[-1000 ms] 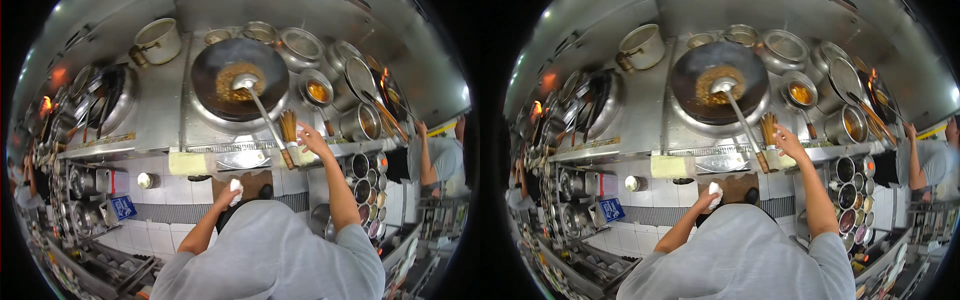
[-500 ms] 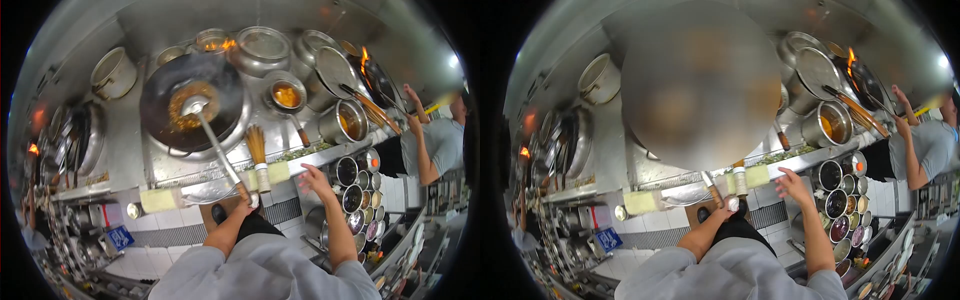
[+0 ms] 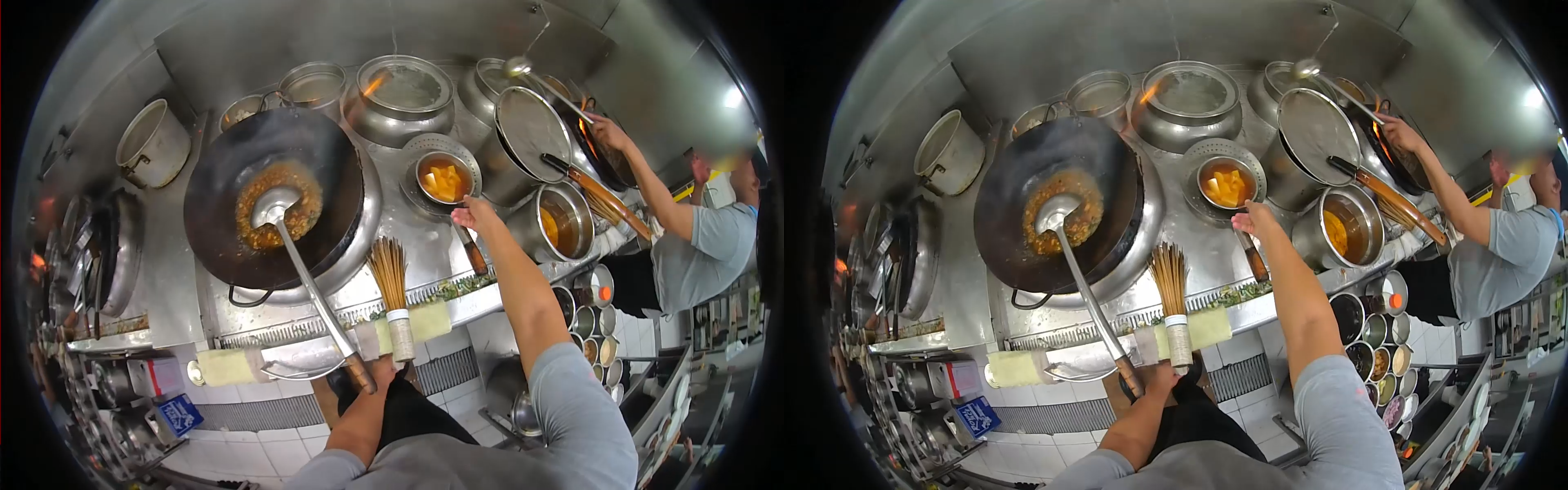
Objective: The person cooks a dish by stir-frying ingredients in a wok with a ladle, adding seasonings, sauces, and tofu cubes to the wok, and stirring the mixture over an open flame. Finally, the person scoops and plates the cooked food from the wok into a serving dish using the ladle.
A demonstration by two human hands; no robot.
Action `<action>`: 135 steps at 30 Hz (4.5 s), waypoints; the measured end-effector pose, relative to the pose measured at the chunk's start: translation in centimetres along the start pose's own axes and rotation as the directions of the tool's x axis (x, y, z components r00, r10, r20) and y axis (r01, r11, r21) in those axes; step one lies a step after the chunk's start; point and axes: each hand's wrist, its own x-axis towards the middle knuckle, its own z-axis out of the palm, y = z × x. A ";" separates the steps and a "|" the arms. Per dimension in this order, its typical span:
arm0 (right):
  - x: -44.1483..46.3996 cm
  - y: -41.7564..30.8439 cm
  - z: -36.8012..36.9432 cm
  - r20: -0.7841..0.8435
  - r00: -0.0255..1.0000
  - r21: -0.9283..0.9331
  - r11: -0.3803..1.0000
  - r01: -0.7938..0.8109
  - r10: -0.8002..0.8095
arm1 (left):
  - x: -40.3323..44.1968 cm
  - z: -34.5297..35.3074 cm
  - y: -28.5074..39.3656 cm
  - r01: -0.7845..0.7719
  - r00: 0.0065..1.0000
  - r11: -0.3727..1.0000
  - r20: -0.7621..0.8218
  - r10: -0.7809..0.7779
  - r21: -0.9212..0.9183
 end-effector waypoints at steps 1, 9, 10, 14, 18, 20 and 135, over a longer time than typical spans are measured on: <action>0.1 -0.3 0.6 -0.051 0.999 -0.041 0.999 -0.009 0.007 | -0.5 -0.8 3.4 0.085 0.996 0.978 -0.030 -0.080 0.189; 1.7 -4.7 4.1 -0.287 0.863 -0.539 0.815 0.213 -0.416 | -1.2 -3.2 3.7 0.265 0.942 0.962 0.227 -0.246 -0.057; -1.8 -6.9 5.9 -0.182 0.847 -0.744 0.633 0.213 -0.499 | -2.1 -5.5 7.1 0.723 0.689 0.495 0.562 -0.458 -0.483; 0.0 -9.1 8.1 0.371 0.604 -0.901 -0.431 0.049 -0.705 | -9.6 -14.4 10.9 0.750 0.661 0.354 0.612 -0.434 -0.559; -4.8 -10.0 11.2 0.475 0.519 -0.834 -0.552 0.008 -0.710 | -15.0 -22.7 11.0 0.732 0.681 0.496 0.465 -0.566 -0.467; -8.1 -11.4 12.0 0.360 0.593 -0.871 -0.488 -0.063 -0.720 | -16.2 -25.8 7.4 0.530 0.828 0.845 0.256 -0.499 -0.070; -40.9 12.5 18.5 0.566 0.825 -0.107 0.992 0.071 0.002 | -10.5 -16.7 28.2 0.777 0.525 0.378 0.849 0.053 -0.504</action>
